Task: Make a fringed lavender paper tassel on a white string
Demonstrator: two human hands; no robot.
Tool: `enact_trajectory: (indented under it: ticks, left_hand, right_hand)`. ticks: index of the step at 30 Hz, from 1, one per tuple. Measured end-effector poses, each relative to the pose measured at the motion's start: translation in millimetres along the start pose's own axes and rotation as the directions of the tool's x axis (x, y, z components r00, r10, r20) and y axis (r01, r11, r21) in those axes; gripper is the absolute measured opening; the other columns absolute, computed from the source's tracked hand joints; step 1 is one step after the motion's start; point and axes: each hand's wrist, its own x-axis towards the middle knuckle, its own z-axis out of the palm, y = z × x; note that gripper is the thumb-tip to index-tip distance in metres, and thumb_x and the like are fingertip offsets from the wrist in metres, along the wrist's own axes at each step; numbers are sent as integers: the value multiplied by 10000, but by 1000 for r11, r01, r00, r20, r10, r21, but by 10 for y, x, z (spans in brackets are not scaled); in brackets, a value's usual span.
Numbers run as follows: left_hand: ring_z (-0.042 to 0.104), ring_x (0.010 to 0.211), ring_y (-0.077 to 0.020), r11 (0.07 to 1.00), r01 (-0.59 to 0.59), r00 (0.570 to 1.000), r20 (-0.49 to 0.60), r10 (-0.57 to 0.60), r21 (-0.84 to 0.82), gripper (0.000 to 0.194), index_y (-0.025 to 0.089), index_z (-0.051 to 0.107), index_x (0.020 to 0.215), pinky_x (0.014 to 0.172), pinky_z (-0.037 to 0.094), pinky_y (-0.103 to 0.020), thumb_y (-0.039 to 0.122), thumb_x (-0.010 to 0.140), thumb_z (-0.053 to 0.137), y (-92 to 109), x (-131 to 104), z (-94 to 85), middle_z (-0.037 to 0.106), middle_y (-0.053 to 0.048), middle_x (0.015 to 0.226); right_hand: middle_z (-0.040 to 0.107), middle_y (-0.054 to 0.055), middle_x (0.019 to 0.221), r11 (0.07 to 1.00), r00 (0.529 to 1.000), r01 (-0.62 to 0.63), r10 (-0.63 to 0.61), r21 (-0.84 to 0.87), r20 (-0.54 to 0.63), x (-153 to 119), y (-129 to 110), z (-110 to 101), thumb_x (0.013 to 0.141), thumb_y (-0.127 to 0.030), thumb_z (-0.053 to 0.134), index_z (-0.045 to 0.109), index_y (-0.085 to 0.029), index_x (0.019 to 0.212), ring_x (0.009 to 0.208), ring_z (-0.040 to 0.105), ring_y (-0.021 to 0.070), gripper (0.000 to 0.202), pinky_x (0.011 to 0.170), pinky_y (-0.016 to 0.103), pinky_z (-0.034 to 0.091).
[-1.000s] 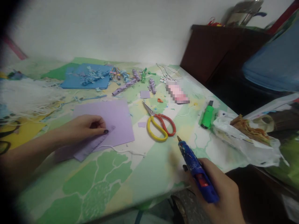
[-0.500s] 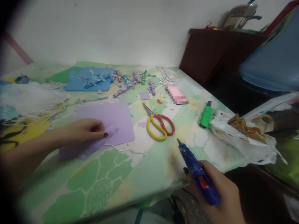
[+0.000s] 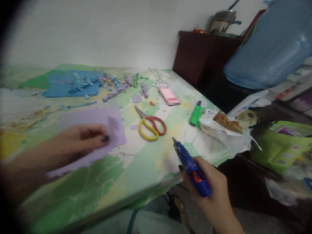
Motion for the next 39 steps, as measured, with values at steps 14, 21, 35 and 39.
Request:
enact_trajectory:
  ticks: [14, 21, 35, 39]
  left_hand:
    - [501, 302, -97, 947, 285, 944, 129, -304, 148, 86, 179, 546, 736, 311, 338, -193, 239, 796, 538, -120, 150, 800, 588, 50, 501]
    - [567, 531, -115, 698, -377, 904, 79, 420, 608, 142, 210, 629, 823, 503, 417, -223, 256, 875, 506, -339, 41, 400, 659, -4, 693]
    - [547, 791, -185, 328, -709, 655, 410, 635, 624, 182, 161, 623, 970, 627, 445, -292, 98, 912, 462, -558, 353, 296, 630, -74, 880]
    - [562, 782, -184, 328, -737, 619, 395, 679, 591, 119, 148, 607, 959, 649, 456, -299, 108, 891, 518, -566, 365, 291, 637, -72, 864]
  right_hand:
    - [584, -23, 704, 994, 997, -33, 25, 107, 73, -110, 67, 26, 849, -195, 592, 542, -206, 923, 552, 496, 98, 89, 500, 195, 409]
    - [589, -13, 708, 987, 994, -45, 29, 153, 102, -55, 91, 61, 836, -193, 599, 545, -198, 916, 563, 506, 113, 97, 505, 215, 409]
    - [614, 2, 767, 966, 993, -5, -25, 259, 112, 74, 32, 127, 801, -106, 621, 545, -238, 951, 626, 597, 148, 214, 525, 235, 441]
    - [610, 38, 834, 947, 964, -18, -68, 322, 257, 223, -21, 130, 807, -139, 627, 577, -208, 972, 695, 583, 167, 186, 579, 268, 452]
